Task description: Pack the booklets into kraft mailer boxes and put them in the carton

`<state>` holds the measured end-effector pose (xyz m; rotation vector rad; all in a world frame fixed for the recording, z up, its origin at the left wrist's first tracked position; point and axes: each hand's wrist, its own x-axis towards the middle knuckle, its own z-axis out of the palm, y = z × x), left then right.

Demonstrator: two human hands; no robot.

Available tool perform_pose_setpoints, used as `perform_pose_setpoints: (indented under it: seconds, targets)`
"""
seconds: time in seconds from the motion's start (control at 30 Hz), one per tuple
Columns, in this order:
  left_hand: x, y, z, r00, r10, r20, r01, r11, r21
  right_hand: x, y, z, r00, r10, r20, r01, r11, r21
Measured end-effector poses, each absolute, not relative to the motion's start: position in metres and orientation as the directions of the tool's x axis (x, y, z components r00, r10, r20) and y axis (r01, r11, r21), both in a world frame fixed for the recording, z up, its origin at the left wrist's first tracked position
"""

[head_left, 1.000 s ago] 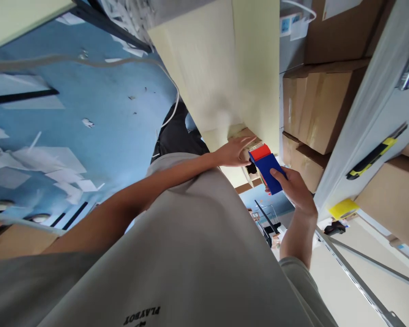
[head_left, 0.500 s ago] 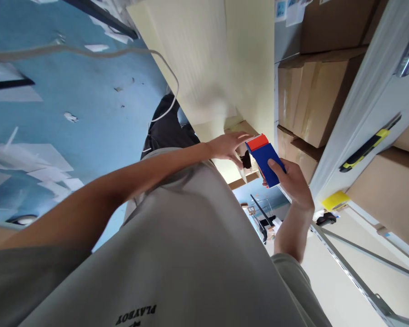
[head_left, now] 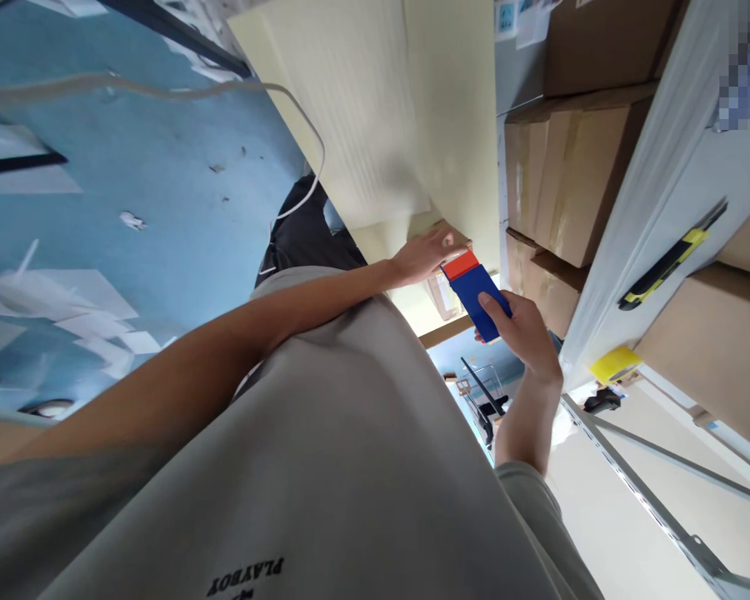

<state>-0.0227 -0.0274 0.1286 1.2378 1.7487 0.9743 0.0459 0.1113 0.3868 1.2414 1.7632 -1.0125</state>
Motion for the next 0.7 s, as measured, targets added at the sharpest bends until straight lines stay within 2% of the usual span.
perform_pose_setpoints:
  seconds: [0.17,0.3,0.37,0.47,0.57,0.7]
  targets:
    - [-0.031,-0.033,0.121,-0.092,0.987,-0.133,0.439,0.16,0.884,0.087,0.124,0.38,-0.212,0.345,-0.914,0.964,0.226,-0.138]
    - [-0.041,-0.029,0.119,0.011,0.986,-0.164,0.47,0.14,0.871,0.121,0.126,0.356,-0.196,0.304,-0.932,0.975,0.163,-0.152]
    - [-0.044,-0.026,0.119,0.044,0.979,-0.199,0.48,0.154,0.864,0.133,0.124,0.34,-0.187,0.31,-0.932,0.977,0.154,-0.144]
    - [-0.044,-0.024,0.119,0.081,0.971,-0.223,0.458,0.162,0.874,0.146,0.12,0.317,-0.179,0.352,-0.919,0.968,0.228,-0.102]
    - [-0.038,-0.027,0.118,0.048,0.972,-0.229,0.376,0.195,0.906,0.155,0.117,0.3,-0.201,0.392,-0.898,0.936,0.346,-0.058]
    - [-0.021,-0.031,0.122,-0.182,0.898,-0.4,0.212,0.433,0.876,0.162,0.109,0.29,-0.26,0.421,-0.869,0.902,0.427,-0.063]
